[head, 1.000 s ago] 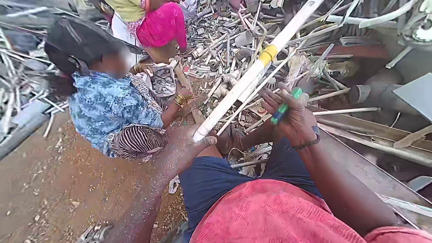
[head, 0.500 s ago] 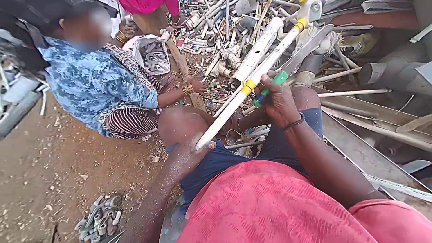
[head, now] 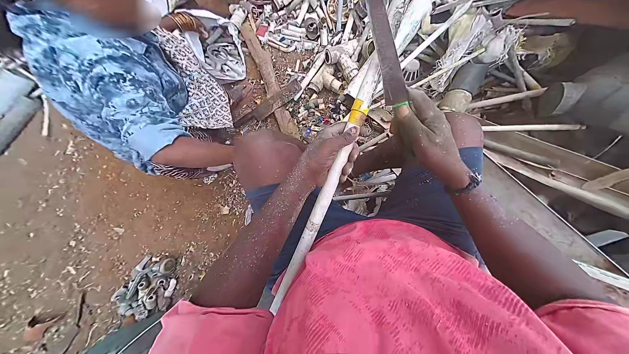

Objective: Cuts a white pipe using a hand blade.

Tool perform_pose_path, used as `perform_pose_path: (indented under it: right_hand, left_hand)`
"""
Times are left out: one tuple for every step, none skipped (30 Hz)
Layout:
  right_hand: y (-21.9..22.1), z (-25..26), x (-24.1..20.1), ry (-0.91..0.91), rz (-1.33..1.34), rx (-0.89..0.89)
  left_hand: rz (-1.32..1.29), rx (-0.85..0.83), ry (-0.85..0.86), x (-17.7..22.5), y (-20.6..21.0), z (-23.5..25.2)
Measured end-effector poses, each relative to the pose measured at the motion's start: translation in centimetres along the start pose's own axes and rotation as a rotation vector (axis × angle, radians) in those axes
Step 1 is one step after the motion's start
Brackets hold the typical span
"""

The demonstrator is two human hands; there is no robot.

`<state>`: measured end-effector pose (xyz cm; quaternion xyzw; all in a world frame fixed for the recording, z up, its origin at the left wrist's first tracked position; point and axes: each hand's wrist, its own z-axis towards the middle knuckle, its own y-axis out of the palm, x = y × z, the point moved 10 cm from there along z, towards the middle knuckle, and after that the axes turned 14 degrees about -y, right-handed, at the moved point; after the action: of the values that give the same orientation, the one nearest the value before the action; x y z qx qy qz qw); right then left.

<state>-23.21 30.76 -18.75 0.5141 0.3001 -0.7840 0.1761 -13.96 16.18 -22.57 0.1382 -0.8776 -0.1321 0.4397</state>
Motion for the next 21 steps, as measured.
perform_pose_path:
  right_hand:
    - [0.1,0.0,-0.4,-0.037,-0.057,-0.043]
    - [0.2,0.2,-0.8,-0.068,-0.111,-0.083]
    - [0.1,0.6,-1.1,-0.095,-0.170,-0.112]
    - [-0.1,1.2,-1.2,-0.116,-0.235,-0.137]
    - [-0.2,2.1,-1.2,-0.120,-0.290,-0.175]
    - [-0.2,2.9,-1.3,-0.124,-0.324,-0.205]
    - [-0.1,3.5,-1.4,-0.125,-0.361,-0.235]
    - [0.0,4.0,-1.6,-0.128,-0.399,-0.265]
    - [0.4,4.2,-1.7,-0.145,-0.435,-0.293]
    - [0.8,4.2,-1.9,-0.175,-0.469,-0.319]
    - [1.4,4.0,-2.1,-0.214,-0.500,-0.338]
    - [1.9,3.8,-2.3,-0.257,-0.534,-0.347]
    - [2.1,3.6,-2.3,-0.280,-0.572,-0.356]
    - [2.0,3.7,-2.2,-0.273,-0.604,-0.360]
    - [1.6,4.0,-1.9,-0.270,-0.622,-0.344]
    - [1.1,4.4,-1.5,-0.274,-0.616,-0.315]
    - [0.9,4.5,-1.1,-0.276,-0.599,-0.294]
    - [1.1,4.4,-1.1,-0.283,-0.583,-0.294]
    - [1.6,4.2,-1.2,-0.286,-0.580,-0.325]
    - [2.1,3.9,-1.3,-0.274,-0.587,-0.356]
    - [2.0,3.9,-1.4,-0.272,-0.605,-0.371]
  left_hand:
    - [-0.021,-0.011,0.010,-0.2,-0.1,0.2]
    - [-0.044,-0.021,0.022,-0.4,-0.2,0.4]
    - [-0.061,-0.030,0.034,-0.6,-0.4,0.6]
    - [-0.065,-0.031,0.042,-0.7,-0.4,0.8]
    - [-0.063,-0.033,0.057,-0.8,-0.4,1.0]
    - [-0.058,-0.047,0.078,-0.8,-0.4,1.2]
    - [-0.054,-0.072,0.103,-0.7,-0.4,1.3]
    - [-0.057,-0.098,0.124,-0.7,-0.3,1.5]
    - [-0.058,-0.115,0.142,-0.7,-0.3,1.6]
    - [-0.055,-0.126,0.158,-0.8,-0.4,1.7]
    - [-0.048,-0.126,0.171,-0.8,-0.5,1.8]
    - [-0.043,-0.120,0.177,-0.9,-0.7,1.9]
    - [-0.035,-0.111,0.177,-1.0,-0.9,2.0]
    - [-0.033,-0.102,0.174,-1.2,-1.1,2.2]
    - [-0.038,-0.098,0.174,-1.3,-1.2,2.3]
    - [-0.045,-0.099,0.178,-1.4,-1.3,2.4]
    - [-0.051,-0.102,0.182,-1.4,-1.3,2.5]
    - [-0.060,-0.097,0.186,-1.3,-1.4,2.6]
    - [-0.069,-0.089,0.184,-1.3,-1.5,2.7]
    - [-0.080,-0.084,0.173,-1.6,-1.7,2.7]
    - [-0.088,-0.084,0.160,-1.9,-1.7,2.8]
